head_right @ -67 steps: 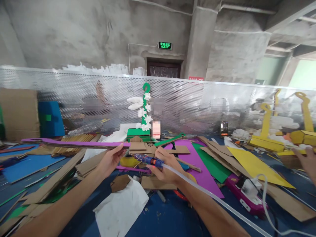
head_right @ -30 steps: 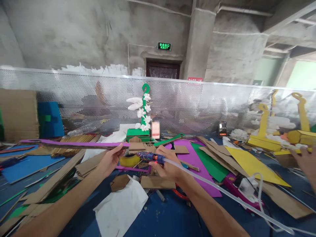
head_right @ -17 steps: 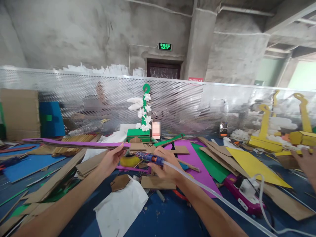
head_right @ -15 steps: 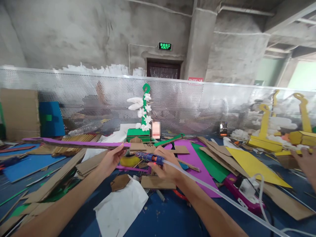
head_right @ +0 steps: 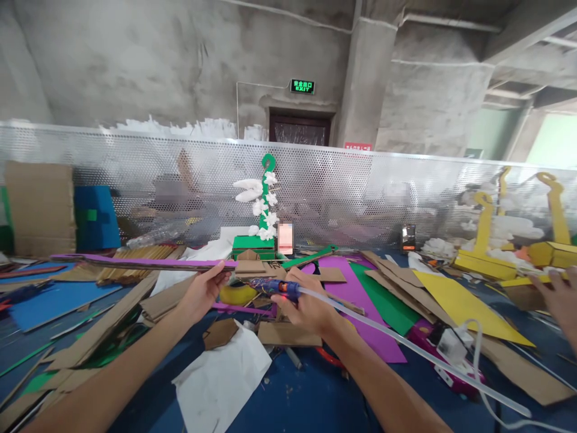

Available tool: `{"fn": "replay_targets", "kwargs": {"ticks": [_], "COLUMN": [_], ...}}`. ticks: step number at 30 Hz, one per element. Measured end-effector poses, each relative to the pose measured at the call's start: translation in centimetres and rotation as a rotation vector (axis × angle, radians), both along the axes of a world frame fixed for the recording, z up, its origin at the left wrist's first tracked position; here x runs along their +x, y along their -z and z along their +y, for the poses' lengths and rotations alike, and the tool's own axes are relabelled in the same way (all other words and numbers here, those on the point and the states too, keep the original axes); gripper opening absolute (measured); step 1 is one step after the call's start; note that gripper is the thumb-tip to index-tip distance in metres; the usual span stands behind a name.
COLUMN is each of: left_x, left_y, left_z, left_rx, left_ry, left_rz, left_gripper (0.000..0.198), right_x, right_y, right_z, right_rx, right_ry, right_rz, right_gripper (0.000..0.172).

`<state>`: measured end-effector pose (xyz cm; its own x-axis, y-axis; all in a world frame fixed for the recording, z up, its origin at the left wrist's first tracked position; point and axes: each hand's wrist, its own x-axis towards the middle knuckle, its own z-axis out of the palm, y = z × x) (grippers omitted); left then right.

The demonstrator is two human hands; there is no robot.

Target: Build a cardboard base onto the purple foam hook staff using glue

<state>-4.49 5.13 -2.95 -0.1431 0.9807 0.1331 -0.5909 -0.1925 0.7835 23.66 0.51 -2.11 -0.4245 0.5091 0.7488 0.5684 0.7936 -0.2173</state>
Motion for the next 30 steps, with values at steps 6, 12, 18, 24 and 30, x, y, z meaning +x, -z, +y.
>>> {"fn": "replay_targets", "kwargs": {"ticks": [6,12,18,24,30], "left_x": [-0.24,-0.13,-0.1,-0.16,-0.42], "left_y": [-0.45,-0.21,-0.15,0.07,0.29], "left_z": [0.04,-0.05,0.01,0.32,0.61], "left_rx": [-0.034,-0.019,-0.008,-0.008,0.002], "left_ry": [-0.013,-0.01,0.0,-0.012,-0.014], "left_rz": [-0.038,-0.013,-0.001,0.001,0.007], "left_gripper": [0.006,0.006,0.008,0.007,0.007], "right_x": [0.34,0.19,0.14,0.42,0.55], "right_y": [0.03,0.09,-0.11,-0.05,0.32], "right_z": [0.19,0.04,-0.1,0.2,0.1], "right_rx": [-0.057,-0.103,-0.087,-0.083,-0.294], "right_ry": [-0.137,-0.196,-0.167,-0.123,-0.186], "right_rz": [0.127,0.174,0.122,0.046,0.149], "right_gripper": [0.021,0.017,0.019,0.025,0.026]}}
